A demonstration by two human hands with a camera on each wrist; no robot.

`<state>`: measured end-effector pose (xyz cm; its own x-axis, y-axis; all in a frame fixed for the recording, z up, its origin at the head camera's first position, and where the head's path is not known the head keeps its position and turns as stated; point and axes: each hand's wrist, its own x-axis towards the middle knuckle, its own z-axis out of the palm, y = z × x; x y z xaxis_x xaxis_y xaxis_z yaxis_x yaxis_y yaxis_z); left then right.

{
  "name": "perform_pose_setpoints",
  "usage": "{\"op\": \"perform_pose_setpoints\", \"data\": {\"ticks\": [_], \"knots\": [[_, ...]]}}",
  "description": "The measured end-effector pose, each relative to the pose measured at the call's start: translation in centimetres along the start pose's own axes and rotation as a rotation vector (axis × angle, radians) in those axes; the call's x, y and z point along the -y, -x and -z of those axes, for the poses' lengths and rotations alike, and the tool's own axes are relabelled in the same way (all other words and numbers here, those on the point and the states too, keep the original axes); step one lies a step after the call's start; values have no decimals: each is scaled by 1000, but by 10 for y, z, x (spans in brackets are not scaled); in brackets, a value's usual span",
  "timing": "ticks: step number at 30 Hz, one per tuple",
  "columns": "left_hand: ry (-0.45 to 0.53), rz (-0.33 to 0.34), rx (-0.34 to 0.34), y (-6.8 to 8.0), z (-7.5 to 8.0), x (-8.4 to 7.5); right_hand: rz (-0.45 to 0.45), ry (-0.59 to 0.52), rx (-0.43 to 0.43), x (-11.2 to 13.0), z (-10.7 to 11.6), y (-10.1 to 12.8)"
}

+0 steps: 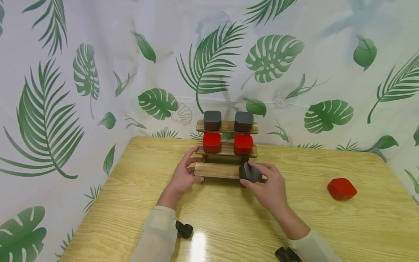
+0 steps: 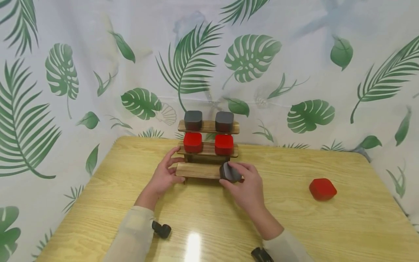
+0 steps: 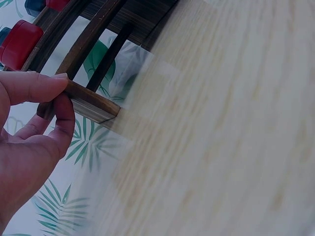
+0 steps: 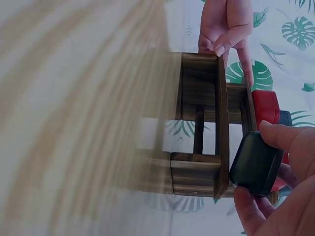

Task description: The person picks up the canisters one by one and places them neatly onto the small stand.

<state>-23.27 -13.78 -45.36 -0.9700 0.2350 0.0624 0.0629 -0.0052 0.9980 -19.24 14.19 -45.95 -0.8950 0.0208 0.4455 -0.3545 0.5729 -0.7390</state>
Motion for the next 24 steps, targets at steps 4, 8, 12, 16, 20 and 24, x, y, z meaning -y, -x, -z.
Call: {"op": "perform_pose_setpoints", "data": {"ticks": [4,8,12,16,20,24], "knots": [[1,-1,-2,0,0,0,9,-18,4,2,-5,-2],[2,-2,-2,-1,1,1,-8,-24,11,5,-11,-2],[6,-3,-2,-1,1,2,-7,-31,12,9,-16,-2],[8,-6,-2,-1,0,3,-1,-41,15,11,-20,-2],[7,-1,-3,-1,0,3,-11,-44,19,11,-23,-1],[4,4,-7,-1,0,2,-19,-34,22,12,-26,-2]]}}
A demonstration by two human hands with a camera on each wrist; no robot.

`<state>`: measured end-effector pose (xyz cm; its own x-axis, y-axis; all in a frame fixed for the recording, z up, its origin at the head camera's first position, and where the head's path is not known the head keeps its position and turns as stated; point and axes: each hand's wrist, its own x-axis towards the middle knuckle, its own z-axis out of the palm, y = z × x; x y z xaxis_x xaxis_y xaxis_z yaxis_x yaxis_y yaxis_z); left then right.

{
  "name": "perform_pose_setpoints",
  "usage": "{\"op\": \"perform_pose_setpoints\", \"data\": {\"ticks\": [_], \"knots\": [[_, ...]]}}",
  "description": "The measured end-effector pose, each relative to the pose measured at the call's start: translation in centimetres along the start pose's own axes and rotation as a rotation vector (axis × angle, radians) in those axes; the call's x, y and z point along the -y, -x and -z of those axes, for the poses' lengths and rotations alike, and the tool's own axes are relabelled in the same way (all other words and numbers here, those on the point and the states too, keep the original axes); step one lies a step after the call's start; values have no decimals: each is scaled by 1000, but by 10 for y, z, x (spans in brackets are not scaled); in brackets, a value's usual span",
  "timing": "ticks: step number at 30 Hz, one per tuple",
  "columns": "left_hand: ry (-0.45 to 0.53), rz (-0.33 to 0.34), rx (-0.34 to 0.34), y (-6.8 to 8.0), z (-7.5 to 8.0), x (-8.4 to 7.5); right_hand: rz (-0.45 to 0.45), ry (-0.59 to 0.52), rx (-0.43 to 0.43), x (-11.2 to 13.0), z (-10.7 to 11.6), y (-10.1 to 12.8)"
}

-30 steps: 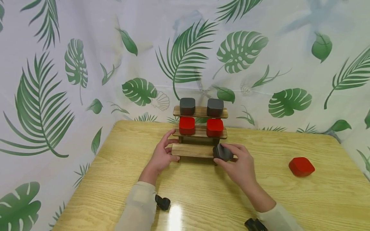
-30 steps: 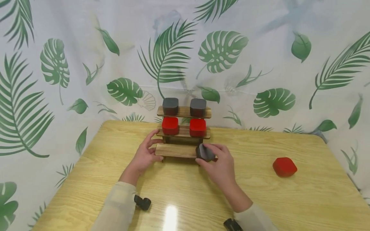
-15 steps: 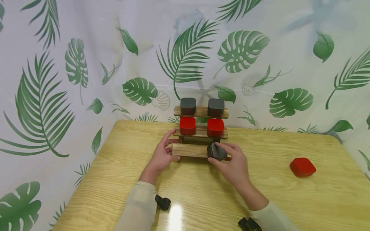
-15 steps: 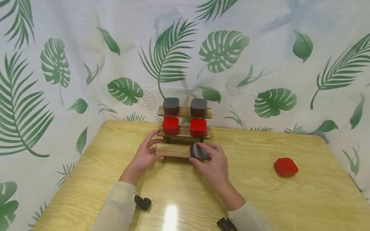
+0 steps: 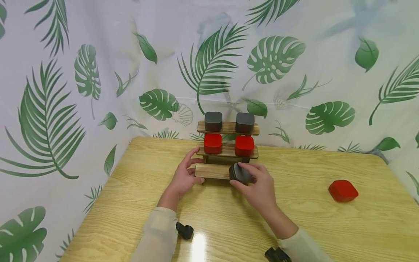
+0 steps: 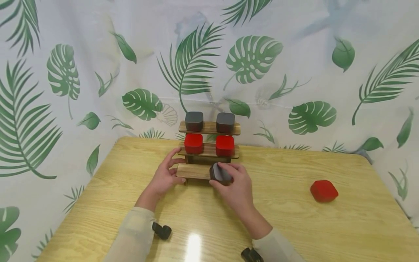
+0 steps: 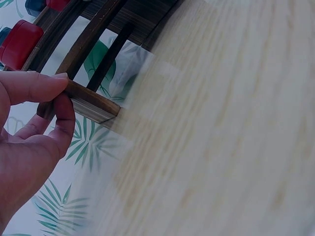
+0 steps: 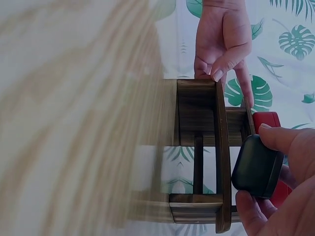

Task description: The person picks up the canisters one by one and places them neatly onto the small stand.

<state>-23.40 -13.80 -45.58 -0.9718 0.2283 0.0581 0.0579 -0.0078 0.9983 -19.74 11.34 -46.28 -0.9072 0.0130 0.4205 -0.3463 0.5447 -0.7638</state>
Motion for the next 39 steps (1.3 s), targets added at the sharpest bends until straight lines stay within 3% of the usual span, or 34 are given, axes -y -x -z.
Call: {"op": "perform_pose_setpoints", "data": {"ticks": [39], "knots": [[16,-12,19,-1,1,3,45,-23,-11,13,-36,-7]]}}
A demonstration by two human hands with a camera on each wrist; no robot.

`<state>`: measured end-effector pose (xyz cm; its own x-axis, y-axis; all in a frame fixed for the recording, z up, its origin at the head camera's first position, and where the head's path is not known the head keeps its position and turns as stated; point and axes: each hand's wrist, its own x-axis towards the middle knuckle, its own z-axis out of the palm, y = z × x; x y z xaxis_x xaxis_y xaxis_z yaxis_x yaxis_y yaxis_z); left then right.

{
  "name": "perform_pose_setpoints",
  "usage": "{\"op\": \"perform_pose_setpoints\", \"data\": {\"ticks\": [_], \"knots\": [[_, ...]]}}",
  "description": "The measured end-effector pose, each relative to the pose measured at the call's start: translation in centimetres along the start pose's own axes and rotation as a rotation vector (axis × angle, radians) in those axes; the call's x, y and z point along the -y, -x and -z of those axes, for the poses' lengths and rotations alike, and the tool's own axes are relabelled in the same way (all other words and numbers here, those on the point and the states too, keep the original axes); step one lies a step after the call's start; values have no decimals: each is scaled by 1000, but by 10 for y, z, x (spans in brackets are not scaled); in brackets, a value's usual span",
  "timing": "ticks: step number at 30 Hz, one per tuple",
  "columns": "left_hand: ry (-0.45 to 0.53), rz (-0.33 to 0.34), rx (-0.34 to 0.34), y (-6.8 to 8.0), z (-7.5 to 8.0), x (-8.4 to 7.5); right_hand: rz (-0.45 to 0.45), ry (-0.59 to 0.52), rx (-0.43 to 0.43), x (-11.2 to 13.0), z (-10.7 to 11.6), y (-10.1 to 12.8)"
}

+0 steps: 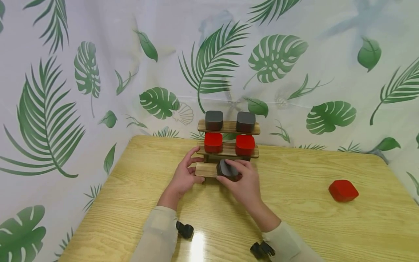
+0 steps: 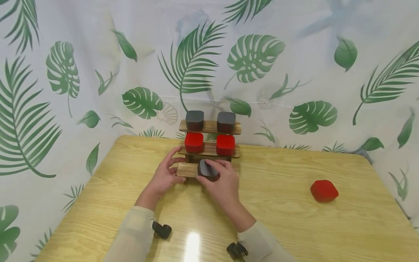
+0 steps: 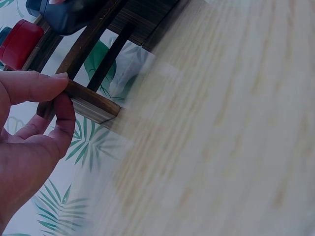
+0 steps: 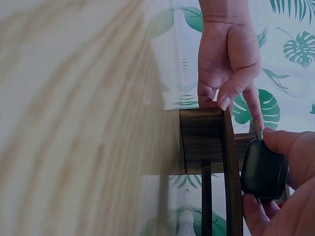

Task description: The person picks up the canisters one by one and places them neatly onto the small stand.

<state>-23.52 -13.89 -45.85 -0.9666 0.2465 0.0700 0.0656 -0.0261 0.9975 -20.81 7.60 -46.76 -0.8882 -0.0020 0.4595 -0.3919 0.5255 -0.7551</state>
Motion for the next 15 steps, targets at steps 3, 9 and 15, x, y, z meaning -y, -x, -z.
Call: {"op": "perform_pose_setpoints", "data": {"ticks": [3,9,15], "knots": [[2,-1,2,0,0,0,2,8,-3,1,-3,-1],[20,14,12,0,0,-1,-7,20,1,5,-9,-2],[21,23,15,1,0,-3,-29,7,16,9,-15,-2]]}}
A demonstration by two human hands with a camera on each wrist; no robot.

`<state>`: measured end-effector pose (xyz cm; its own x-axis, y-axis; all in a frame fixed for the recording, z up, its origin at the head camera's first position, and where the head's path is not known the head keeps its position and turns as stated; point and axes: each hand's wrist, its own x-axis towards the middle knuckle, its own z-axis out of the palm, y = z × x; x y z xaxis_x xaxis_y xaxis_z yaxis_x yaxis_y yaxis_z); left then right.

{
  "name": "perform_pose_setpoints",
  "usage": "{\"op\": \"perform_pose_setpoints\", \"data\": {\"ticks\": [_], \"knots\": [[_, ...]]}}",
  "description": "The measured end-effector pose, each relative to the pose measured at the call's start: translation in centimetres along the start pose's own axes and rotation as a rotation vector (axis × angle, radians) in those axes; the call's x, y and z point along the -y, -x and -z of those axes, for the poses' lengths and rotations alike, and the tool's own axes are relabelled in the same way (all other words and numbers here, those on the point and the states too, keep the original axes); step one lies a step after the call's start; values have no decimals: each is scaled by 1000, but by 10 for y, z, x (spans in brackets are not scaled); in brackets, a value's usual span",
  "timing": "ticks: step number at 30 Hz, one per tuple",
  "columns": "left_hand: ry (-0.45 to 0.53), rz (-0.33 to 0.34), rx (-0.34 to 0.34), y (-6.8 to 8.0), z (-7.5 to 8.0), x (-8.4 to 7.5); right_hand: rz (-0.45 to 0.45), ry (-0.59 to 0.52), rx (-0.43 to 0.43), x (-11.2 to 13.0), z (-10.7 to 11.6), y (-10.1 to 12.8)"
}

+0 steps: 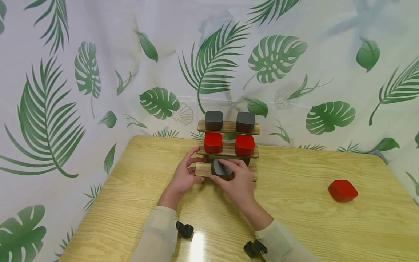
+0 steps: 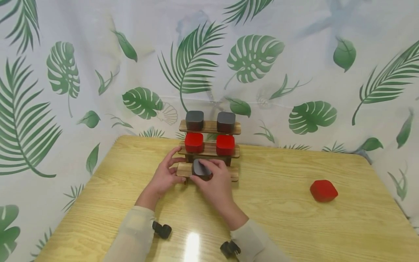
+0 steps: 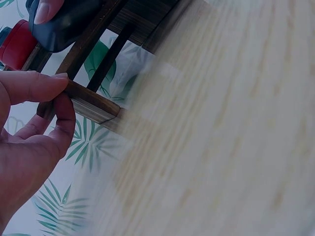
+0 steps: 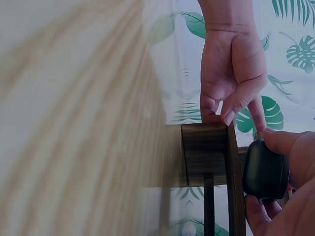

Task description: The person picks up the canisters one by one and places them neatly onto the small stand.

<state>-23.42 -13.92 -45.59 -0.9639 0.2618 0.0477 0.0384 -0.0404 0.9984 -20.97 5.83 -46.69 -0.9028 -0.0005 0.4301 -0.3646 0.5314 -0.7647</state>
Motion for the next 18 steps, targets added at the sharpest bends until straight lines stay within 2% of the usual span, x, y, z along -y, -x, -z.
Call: {"op": "perform_pose_setpoints", "data": {"ticks": [13,18], "knots": [[-31,-23,0,0,2,0,22,25,-13,7,-12,-2],[-35,-28,0,0,2,1,4,34,-3,9,-16,-3]]}}
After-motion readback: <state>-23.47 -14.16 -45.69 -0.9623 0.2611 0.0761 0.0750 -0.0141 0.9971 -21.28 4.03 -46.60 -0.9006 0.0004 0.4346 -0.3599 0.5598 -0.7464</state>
